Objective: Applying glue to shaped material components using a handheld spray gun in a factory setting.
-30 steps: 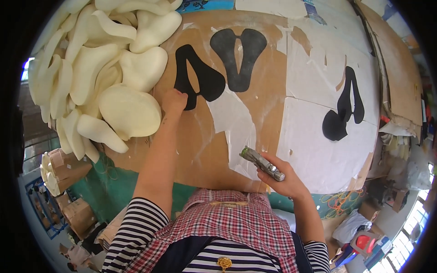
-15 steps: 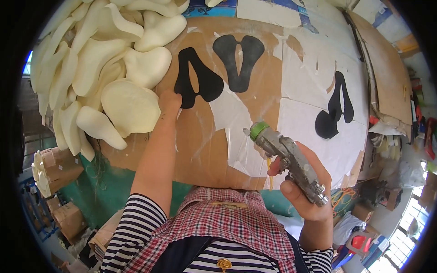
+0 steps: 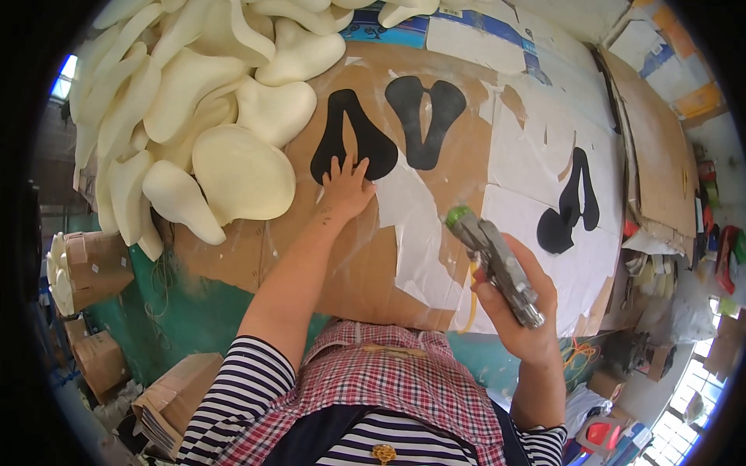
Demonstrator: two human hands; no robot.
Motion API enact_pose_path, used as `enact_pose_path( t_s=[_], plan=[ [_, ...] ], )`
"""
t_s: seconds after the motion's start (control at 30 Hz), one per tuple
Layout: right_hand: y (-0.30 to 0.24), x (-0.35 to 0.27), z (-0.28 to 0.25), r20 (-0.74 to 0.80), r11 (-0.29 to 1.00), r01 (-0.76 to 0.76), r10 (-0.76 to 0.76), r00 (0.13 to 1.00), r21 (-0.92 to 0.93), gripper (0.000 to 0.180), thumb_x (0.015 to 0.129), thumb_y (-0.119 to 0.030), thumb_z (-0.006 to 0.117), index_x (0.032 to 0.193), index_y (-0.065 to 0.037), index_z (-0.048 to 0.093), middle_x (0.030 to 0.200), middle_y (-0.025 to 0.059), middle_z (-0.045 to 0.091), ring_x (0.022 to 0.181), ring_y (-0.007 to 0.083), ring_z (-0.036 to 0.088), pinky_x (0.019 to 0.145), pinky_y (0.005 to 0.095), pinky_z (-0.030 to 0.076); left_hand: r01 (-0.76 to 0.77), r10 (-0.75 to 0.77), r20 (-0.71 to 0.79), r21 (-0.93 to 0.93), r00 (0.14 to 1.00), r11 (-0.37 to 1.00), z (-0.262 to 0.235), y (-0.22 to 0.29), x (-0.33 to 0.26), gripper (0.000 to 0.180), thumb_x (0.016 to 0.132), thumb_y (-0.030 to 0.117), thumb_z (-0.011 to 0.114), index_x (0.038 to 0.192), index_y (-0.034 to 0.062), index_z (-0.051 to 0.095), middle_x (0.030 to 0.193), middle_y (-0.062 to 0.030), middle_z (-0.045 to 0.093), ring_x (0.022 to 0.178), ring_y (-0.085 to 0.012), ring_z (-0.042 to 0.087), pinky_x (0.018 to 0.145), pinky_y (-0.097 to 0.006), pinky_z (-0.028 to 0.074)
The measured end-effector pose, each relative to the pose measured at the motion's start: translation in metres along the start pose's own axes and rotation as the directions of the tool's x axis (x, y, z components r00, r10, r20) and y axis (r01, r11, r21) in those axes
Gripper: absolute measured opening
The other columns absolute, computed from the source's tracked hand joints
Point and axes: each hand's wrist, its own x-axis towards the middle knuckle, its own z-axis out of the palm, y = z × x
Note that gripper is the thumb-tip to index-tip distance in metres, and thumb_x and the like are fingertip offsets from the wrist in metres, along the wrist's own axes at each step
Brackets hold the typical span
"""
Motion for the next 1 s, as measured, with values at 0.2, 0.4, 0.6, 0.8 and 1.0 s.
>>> enact_pose_path(
  t_s=[0.2,0.4,0.6,0.8,1.0],
  plan=[
    [-0.001,0.0,0.0,-0.004,1.0,-0.024,0.024,1.0,0.019,0.052,0.084,-0.008,0.063,0.13,0.005,0.044,0.09,0.0088,0.062,0.081,0.0138,0.059,0.075,0.0281,0.049,0.001,-0.001,0.025,-0.004,1.0,1.0,-0.003,0.004,-0.001,0.061,0.089,0.039,0.052,0.144,0.0178,0.033,0.153,-0.0124,0.018,0.14,-0.0403,0.012,0.109,-0.058,0.018],
    [0.001,-0.011,-0.016,-0.018,1.0,-0.02,0.021,1.0,0.015,0.054,0.084,-0.014,0.066,0.13,0.005,0.045,0.09,0.0096,0.061,0.08,0.0145,0.059,0.073,0.0278,0.048,0.01,-0.01,0.038,-0.003,0.999,1.0,-0.006,0.004,0.0,0.061,0.09,0.039,0.052,0.144,0.0177,0.033,0.152,-0.0129,0.018,0.14,-0.0402,0.012,0.109,-0.058,0.019],
    [-0.009,-0.001,-0.004,-0.022,1.0,0.007,-0.007,1.0,-0.005,0.052,0.085,-0.015,0.064,0.129,0.006,0.045,0.089,0.0101,0.061,0.08,0.0152,0.059,0.072,0.0285,0.049,-0.004,0.005,0.04,-0.007,0.999,1.0,-0.006,0.006,-0.004,0.061,0.089,0.039,0.053,0.143,0.0169,0.034,0.152,-0.0122,0.019,0.14,-0.0415,0.012,0.11,-0.057,0.019],
    [-0.008,-0.016,-0.016,0.059,1.0,-0.029,0.029,0.998,-0.005,0.051,0.086,-0.013,0.063,0.129,0.006,0.045,0.089,0.0099,0.061,0.079,0.0152,0.059,0.071,0.0283,0.049,-0.078,0.077,0.043,0.019,0.996,0.997,0.012,0.021,-0.034,0.061,0.088,0.038,0.054,0.142,0.0153,0.035,0.152,-0.0103,0.022,0.138,-0.0456,0.014,0.109,-0.056,0.02],
    [-0.011,-0.008,-0.018,-0.015,0.998,-0.011,0.01,1.0,-0.066,0.052,0.086,-0.016,0.062,0.13,0.006,0.044,0.087,0.0097,0.061,0.077,0.0149,0.058,0.071,0.028,0.048,-0.068,0.068,0.011,0.032,0.998,0.997,0.018,0.025,-0.037,0.061,0.088,0.038,0.054,0.141,0.0141,0.037,0.152,-0.0099,0.022,0.136,-0.048,0.015,0.108,-0.057,0.019]
  ],
)
